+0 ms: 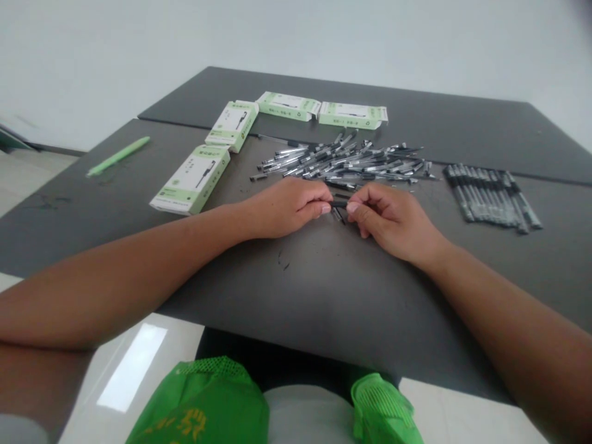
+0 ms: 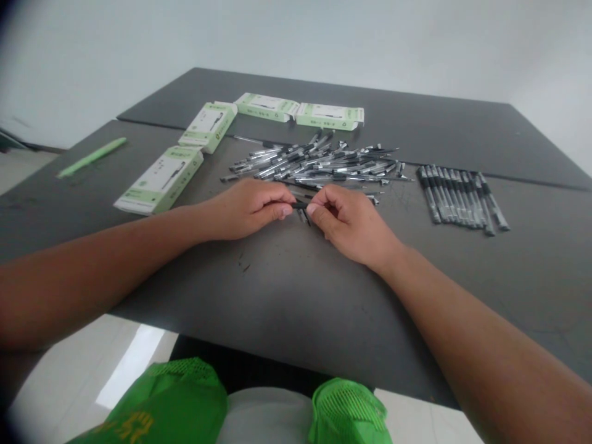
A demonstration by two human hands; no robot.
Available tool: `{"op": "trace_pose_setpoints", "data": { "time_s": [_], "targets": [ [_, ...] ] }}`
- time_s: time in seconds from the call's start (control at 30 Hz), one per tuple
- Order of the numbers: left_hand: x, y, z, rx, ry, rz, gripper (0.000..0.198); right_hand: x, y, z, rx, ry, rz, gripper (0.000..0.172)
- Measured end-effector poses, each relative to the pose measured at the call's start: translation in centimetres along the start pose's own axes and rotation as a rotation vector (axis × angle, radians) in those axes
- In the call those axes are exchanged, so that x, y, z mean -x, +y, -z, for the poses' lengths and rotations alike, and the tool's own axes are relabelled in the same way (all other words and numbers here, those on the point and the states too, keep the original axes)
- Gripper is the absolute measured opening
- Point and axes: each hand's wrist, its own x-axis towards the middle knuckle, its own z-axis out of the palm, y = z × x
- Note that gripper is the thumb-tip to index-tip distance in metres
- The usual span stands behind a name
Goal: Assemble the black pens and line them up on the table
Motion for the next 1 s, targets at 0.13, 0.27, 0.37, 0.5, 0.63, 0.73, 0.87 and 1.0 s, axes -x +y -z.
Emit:
{"op": "trace_pose_setpoints", "data": {
  "time_s": [0.13, 0.27, 0.37, 0.5, 0.63, 0.73, 0.87, 1.0],
  "targets": [
    [0.00, -0.03, 0.03, 0.005, -0.004, 0.003, 0.026, -0.01, 0.11, -0.05, -0.001, 0.001, 0.004, 0.025],
    [-0.04, -0.03, 0.04, 0.000, -0.008, 0.006, 0.028, -0.06, 0.27, -0.10, 0.008, 0.008, 0.009, 0.025],
    [-0.04, 0.01, 0.06, 0.002, -0.010, 0.009, 0.028, -0.09, 0.29, -0.11, 0.007, 0.011, 0.009, 0.026],
    [-0.03, 0.11, 0.13, -0.003, -0.006, 0.003, 0.028, -0.09, 0.20, -0.11, -0.001, 0.016, 0.015, 0.025],
    [-0.04, 0.06, 0.16, -0.016, -0.005, 0.001, 0.027, -0.11, 0.26, -0.06, -0.005, 0.005, 0.018, 0.026],
    [-0.04, -0.08, 0.14, -0.025, 0.001, -0.009, 0.027, -0.14, 0.37, 0.01, 0.002, 0.003, 0.029, 0.027],
    [-0.01, -0.26, 0.09, -0.029, -0.003, -0.010, 0.028, -0.15, 0.32, 0.07, 0.010, -0.003, 0.024, 0.029],
    [0.00, -0.27, 0.10, -0.026, 0.000, 0.000, 0.029, -0.17, 0.11, 0.05, 0.028, 0.008, 0.021, 0.032]
  ]
}}
